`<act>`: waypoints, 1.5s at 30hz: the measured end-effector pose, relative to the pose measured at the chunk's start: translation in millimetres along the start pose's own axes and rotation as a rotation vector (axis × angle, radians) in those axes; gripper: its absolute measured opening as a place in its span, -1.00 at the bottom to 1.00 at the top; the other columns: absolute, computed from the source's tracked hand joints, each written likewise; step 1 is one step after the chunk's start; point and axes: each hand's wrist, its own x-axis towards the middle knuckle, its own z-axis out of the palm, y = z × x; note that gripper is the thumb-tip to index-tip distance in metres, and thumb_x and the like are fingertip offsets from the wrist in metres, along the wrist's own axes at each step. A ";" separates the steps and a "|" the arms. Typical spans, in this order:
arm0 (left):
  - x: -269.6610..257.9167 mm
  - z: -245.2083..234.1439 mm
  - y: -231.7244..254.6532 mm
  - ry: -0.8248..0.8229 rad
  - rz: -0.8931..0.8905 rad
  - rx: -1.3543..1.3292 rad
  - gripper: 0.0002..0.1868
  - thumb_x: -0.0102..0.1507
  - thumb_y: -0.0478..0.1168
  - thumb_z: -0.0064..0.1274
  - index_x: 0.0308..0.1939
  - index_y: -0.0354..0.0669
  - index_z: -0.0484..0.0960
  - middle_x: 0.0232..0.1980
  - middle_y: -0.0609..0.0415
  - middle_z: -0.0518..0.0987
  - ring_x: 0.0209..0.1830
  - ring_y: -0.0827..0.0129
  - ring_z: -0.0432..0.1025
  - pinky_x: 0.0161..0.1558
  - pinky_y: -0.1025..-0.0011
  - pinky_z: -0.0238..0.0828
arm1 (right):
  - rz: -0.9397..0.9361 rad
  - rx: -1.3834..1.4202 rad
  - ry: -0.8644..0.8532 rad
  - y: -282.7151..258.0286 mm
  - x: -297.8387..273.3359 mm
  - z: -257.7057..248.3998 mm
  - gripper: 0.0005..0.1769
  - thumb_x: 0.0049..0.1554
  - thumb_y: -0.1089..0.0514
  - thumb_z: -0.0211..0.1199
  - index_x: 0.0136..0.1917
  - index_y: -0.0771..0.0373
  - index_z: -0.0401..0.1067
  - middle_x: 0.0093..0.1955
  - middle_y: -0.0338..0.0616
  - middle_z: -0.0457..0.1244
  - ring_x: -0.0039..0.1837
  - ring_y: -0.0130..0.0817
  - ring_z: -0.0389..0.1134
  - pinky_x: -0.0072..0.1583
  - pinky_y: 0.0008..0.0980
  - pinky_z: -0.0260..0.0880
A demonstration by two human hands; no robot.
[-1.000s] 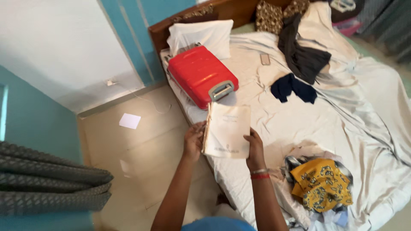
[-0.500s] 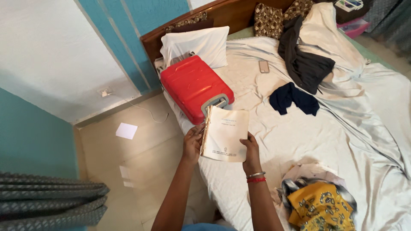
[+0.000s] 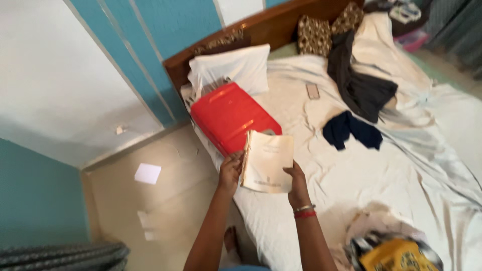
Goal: The person takes a folded cloth from a wooden wardrobe shelf and places it on a bed. They then retrieve a yellow patterned cloth from the same shelf and place it on the bed. Finally, they take several books and papers from the wardrobe and place them on a red suitcase on the bed.
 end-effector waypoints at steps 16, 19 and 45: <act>107.4 -50.9 54.1 -0.079 -0.111 0.042 -0.52 0.22 -0.20 -0.14 0.21 -0.28 0.45 0.13 -0.03 0.57 0.15 0.25 0.44 0.24 0.31 0.31 | 0.094 -0.115 0.031 14.8 80.8 86.4 -0.31 0.06 0.18 0.04 0.47 0.33 0.25 0.32 -0.07 0.30 0.29 -0.30 0.30 0.25 -0.29 0.25; 129.1 -51.4 49.4 -0.130 -0.109 0.131 -0.51 0.24 -0.14 -0.14 0.21 -0.28 0.47 0.13 0.05 0.57 0.13 0.33 0.43 0.20 0.38 0.28 | 0.050 -0.040 -0.054 27.7 107.5 78.1 -0.33 0.08 0.17 0.06 0.45 0.41 0.25 0.33 -0.01 0.31 0.32 -0.23 0.33 0.34 -0.30 0.28; 293.0 -114.1 -21.1 0.167 -0.232 0.611 -0.24 0.06 -0.22 0.12 0.38 -0.21 0.44 0.37 -0.06 0.42 0.39 0.17 0.23 0.40 0.26 0.11 | 0.164 -0.619 -0.075 157.5 344.5 30.6 -0.35 0.00 0.19 0.31 0.36 0.36 0.38 0.26 -0.01 0.35 0.26 -0.18 0.38 0.27 -0.29 0.35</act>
